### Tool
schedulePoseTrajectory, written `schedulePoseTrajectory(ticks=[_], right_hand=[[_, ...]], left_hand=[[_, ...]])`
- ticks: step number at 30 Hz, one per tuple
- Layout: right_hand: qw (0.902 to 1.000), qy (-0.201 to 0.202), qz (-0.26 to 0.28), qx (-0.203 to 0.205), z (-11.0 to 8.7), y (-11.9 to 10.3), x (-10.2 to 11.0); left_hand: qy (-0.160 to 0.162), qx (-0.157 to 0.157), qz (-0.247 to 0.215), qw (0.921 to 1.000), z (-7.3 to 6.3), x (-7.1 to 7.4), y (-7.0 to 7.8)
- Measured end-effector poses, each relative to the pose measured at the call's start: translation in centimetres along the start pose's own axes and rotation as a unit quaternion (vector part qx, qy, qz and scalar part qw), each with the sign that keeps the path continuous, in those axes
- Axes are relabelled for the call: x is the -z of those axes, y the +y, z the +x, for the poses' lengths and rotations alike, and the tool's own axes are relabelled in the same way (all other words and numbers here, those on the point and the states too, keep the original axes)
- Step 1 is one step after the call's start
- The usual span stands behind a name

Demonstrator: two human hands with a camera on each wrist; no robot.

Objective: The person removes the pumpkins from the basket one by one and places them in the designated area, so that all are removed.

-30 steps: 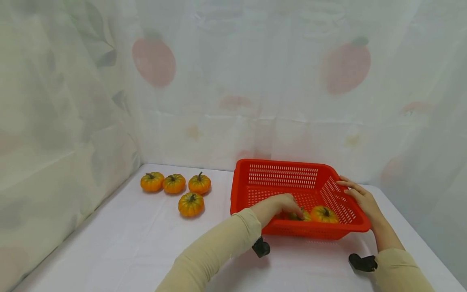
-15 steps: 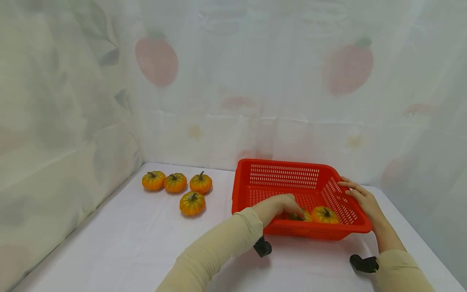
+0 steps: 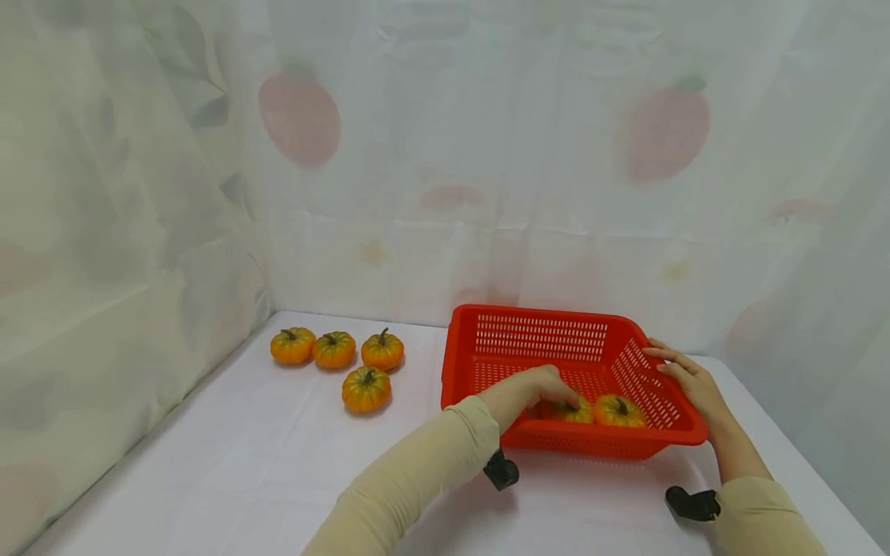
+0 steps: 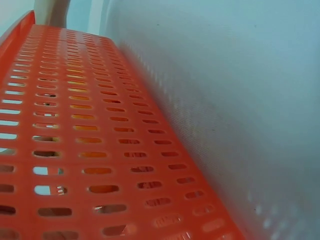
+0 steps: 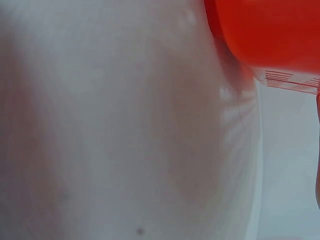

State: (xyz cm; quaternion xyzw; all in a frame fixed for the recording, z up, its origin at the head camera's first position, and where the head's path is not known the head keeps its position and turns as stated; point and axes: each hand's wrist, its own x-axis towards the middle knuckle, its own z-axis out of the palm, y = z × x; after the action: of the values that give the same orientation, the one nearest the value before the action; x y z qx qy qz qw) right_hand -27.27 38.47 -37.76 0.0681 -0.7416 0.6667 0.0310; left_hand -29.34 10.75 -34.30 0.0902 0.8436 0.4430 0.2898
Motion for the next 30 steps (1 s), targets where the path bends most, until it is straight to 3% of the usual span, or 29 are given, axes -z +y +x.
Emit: schedulePoseTrajectory(ticks=[13,20,30], right_hand=[[0.9999,0.006,-0.013,-0.005,0.3,-0.2,-0.1],[0.9999,0.007,-0.008,-0.008,0.3,-0.4,-0.1],[0.9999,0.005,-0.004,-0.013,0.3,-0.5,0.2]], left_hand=[[0.038,-0.014,-0.037,0.9985,-0.3,0.4,0.8],[0.032,-0.034,-0.074,0.9962,-1.0,0.8,1.4],[0.035,-0.068,-0.133,0.9881,-0.8,1.9,1.4]])
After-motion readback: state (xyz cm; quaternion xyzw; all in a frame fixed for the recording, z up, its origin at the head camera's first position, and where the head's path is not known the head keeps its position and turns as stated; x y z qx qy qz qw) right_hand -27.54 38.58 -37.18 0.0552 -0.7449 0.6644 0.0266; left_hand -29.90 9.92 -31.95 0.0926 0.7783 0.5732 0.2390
